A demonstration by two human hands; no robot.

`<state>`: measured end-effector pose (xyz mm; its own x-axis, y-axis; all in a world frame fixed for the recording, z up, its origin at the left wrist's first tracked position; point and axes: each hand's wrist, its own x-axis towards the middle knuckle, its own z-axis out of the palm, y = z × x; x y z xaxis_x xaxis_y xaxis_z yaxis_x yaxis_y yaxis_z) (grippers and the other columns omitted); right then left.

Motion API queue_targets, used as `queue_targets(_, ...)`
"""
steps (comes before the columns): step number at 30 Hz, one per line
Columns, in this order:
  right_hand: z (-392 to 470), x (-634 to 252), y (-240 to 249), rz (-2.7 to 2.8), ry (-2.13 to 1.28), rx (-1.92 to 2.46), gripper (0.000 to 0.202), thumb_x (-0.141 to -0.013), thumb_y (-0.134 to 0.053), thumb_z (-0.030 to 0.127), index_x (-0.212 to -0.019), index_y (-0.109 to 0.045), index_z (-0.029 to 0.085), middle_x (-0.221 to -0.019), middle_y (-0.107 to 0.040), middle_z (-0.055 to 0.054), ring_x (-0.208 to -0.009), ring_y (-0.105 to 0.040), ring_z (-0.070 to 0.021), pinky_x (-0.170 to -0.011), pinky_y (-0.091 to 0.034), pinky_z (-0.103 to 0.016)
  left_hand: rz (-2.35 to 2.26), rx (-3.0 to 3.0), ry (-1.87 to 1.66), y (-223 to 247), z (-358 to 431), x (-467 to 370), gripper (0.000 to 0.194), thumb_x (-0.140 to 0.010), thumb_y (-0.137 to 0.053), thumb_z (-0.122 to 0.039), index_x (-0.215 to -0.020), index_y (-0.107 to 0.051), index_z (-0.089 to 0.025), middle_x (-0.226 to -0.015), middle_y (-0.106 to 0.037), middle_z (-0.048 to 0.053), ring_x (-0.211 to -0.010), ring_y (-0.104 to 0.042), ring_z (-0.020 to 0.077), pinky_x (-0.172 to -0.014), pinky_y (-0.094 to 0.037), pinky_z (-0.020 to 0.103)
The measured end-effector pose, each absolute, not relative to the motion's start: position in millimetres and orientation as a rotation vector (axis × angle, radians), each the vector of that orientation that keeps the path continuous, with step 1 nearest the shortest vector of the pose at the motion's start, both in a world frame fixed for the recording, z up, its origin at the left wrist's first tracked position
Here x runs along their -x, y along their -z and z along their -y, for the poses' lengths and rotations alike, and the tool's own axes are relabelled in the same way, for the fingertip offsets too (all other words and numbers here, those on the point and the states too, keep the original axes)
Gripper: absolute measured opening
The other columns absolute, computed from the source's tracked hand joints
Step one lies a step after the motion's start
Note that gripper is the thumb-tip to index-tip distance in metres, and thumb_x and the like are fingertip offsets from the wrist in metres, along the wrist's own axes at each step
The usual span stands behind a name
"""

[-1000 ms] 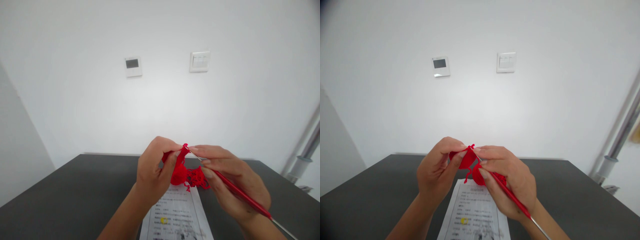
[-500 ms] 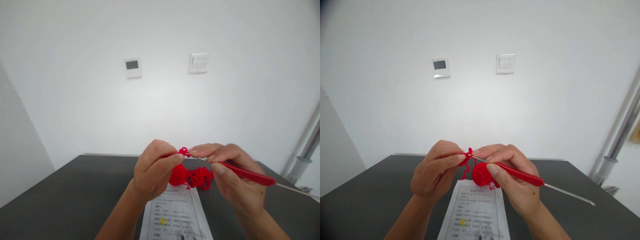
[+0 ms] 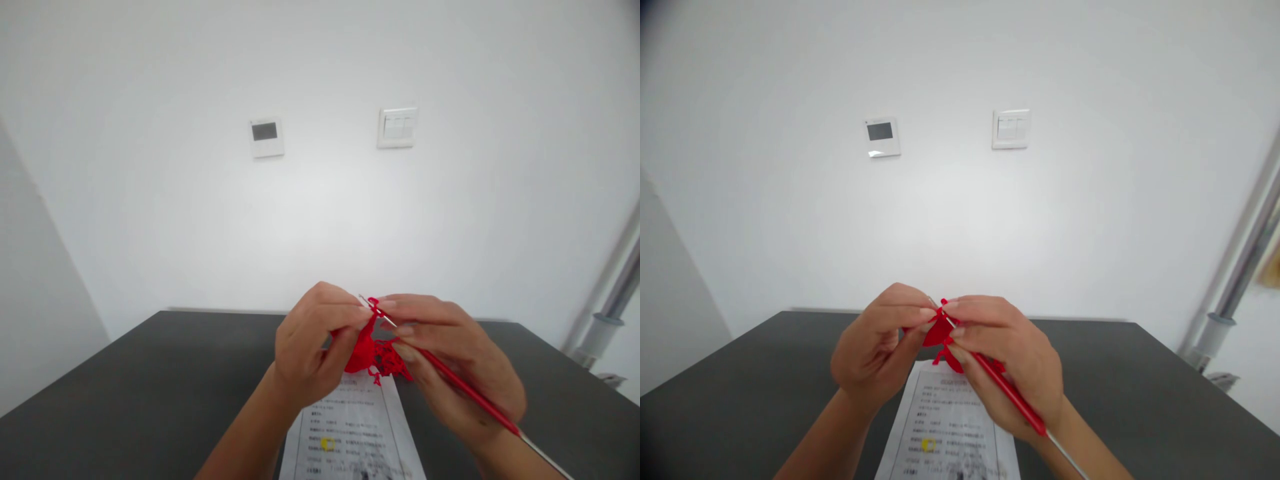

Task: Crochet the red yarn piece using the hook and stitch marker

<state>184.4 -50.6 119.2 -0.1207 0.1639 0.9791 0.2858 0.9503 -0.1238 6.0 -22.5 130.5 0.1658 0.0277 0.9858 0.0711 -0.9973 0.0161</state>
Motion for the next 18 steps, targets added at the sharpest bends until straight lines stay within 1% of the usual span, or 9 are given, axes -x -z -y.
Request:
queue_targets(2,51.3,-181.0,-117.6,1.635,0.051,0.412,0.028,-0.083,-0.073,0.004,-0.101,-0.073,0.027,-0.11,-0.08,-0.005,-0.094,-0.079,-0.0211,-0.075,-0.068,-0.03,0.21,2.442,2.142,-128.4,24.5,-8.9,0.024,-0.086,-0.068,-0.004,-0.101,-0.069,-0.021,-0.087,-0.074,0.004,-0.079,-0.069,0.015,-0.071,-0.056,0.027)
queue_targets(5,47.8,-178.9,-116.5,1.541,-0.243,0.39,0.022,-0.09,-0.069,0.007,-0.099,-0.074,0.026,-0.107,-0.08,-0.004,-0.075,-0.079,-0.0156,-0.066,-0.067,-0.025,0.512,2.571,2.35,-130.2,26.8,-8.7,0.004,-0.091,-0.069,-0.02,-0.088,-0.071,-0.02,-0.082,-0.073,0.003,-0.077,-0.067,0.0147,-0.072,-0.054,0.026)
queue_targets(7,43.2,-180.0,-117.1,1.494,-0.472,0.356,0.015,-0.093,-0.068,0.011,-0.096,-0.073,0.024,-0.105,-0.081,-0.002,-0.066,-0.078,-0.013,-0.064,-0.067,-0.023,0.714,2.605,2.566,-134.3,26.5,-7.5,0.02,-0.096,-0.063,-0.031,-0.081,-0.071,-0.02,-0.079,-0.071,0.002,-0.074,-0.065,0.0138,-0.072,-0.052,0.026)
queue_targets(8,40.8,-180.9,-117.6,1.478,-0.567,0.345,0.012,-0.094,-0.068,0.013,-0.095,-0.073,0.024,-0.105,-0.081,-0.002,-0.067,-0.078,-0.013,-0.065,-0.067,-0.024,0.815,2.636,2.672,-136.6,25.7,-7.1,0.02,-0.096,-0.064,-0.034,-0.083,-0.071,-0.02,-0.081,-0.072,0.002,-0.075,-0.064,0.0132,-0.072,-0.052,0.025)
queue_targets(10,36.6,-182.9,-118.3,1.452,-0.691,0.321,0.006,-0.094,-0.071,0.019,-0.093,-0.074,0.023,-0.103,-0.082,-0.003,-0.068,-0.078,-0.0128,-0.066,-0.067,-0.024,0.997,2.864,2.779,-140.3,23.2,-6.8,0.015,-0.087,-0.075,-0.033,-0.09,-0.071,-0.019,-0.086,-0.073,0.002,-0.075,-0.065,0.0125,-0.07,-0.051,0.023)
queue_targets(12,34.1,-184.2,-118.3,1.409,-0.781,0.325,0.003,-0.092,-0.074,0.023,-0.09,-0.075,0.023,-0.102,-0.082,-0.002,-0.068,-0.077,-0.0117,-0.066,-0.065,-0.022,1.117,3.192,2.728,-141.8,20.2,-6.6,0.025,-0.077,-0.084,-0.032,-0.094,-0.07,-0.018,-0.086,-0.074,0.003,-0.072,-0.065,0.0124,-0.067,-0.05,0.023)
queue_targets(14,33.3,-184.9,-118.2,1.368,-0.87,0.341,0.003,-0.091,-0.076,0.025,-0.088,-0.076,0.024,-0.1,-0.082,-0.001,-0.067,-0.075,-0.0104,-0.065,-0.063,-0.021,1.158,3.397,2.642,-141.6,17.2,-5.7,0.033,-0.07,-0.089,-0.032,-0.091,-0.069,-0.016,-0.081,-0.073,0.002,-0.068,-0.064,0.0123,-0.065,-0.048,0.023)
queue_targets(16,33.3,-185.3,-118.8,1.351,-0.953,0.333,0.004,-0.09,-0.077,0.027,-0.087,-0.076,0.024,-0.1,-0.081,0.0,-0.067,-0.074,-0.0098,-0.066,-0.062,-0.021,1.211,3.425,2.578,-140.9,14.4,-3.9,0.034,-0.066,-0.091,-0.032,-0.086,-0.069,-0.016,-0.075,-0.071,0.001,-0.064,-0.061,0.0114,-0.063,-0.045,0.023)
queue_targets(18,33.0,-185.8,-120.0,1.336,-1.013,0.296,0.005,-0.09,-0.077,0.029,-0.087,-0.077,0.025,-0.1,-0.082,-0.001,-0.066,-0.073,-0.0089,-0.066,-0.061,-0.02,1.308,3.382,2.47,-140.6,12.1,-1.7,0.028,-0.069,-0.088,-0.033,-0.08,-0.07,-0.014,-0.069,-0.067,0.0,-0.06,-0.056,0.0101,-0.06,-0.041,0.023)
